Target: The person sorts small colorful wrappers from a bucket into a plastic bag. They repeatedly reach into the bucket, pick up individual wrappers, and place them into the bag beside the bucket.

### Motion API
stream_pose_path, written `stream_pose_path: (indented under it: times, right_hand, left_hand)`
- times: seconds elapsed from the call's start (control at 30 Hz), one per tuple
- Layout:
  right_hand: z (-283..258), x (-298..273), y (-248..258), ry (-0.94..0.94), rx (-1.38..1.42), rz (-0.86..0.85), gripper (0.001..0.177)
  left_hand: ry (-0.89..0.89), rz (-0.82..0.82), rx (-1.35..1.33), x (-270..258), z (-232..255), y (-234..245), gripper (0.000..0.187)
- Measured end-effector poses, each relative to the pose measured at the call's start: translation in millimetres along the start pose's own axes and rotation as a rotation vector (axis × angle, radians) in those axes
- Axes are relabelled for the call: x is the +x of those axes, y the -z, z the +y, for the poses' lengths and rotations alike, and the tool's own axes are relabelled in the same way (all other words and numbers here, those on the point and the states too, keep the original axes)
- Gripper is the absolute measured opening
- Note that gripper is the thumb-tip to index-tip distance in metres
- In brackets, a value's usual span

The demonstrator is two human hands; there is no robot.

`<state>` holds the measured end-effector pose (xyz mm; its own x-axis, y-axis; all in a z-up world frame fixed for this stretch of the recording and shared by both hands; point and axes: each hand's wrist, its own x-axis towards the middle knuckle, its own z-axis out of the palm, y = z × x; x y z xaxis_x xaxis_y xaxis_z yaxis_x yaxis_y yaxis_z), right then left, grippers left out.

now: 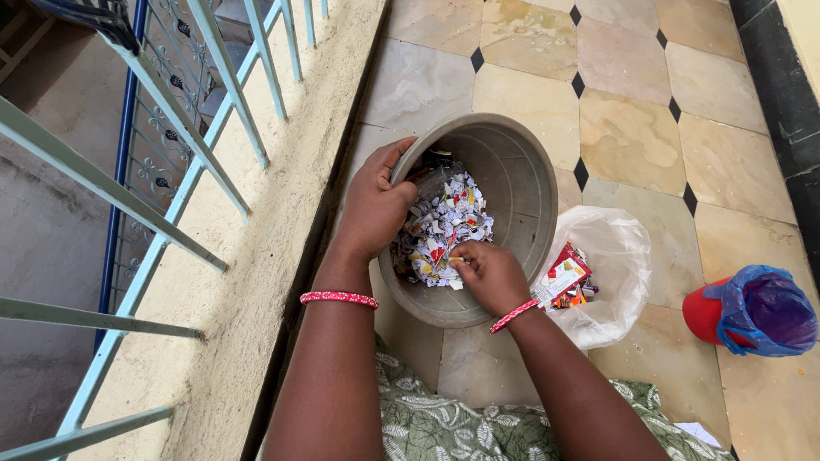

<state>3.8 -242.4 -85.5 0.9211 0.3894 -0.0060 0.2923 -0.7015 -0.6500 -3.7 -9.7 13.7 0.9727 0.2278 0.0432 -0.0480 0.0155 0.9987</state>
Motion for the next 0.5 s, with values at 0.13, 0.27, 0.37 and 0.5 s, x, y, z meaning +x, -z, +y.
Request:
stream_pose_path:
  times: [0.13,0.27,0.37,0.5]
  right_hand:
    - [18,5,-1,0.000,0.421,0.032,0.016]
    - [30,6,3,-0.005,0.458,0.069,0.014]
    - [32,3,13,-0.013,0.498,0.101,0.013]
    - [35,1,36,-0.044,0.591,0.189,0.013]
  left_hand:
    - [-0.041,0.001,-0.037,0,2,0,0.065]
    - [-0.011,0.006,-0.039,-1,2,1,0.065]
    - [0.015,0.009,-0.024,0,0,2,0.064]
    - [-0.129,0.054,0.112,2,-3,3,0.062]
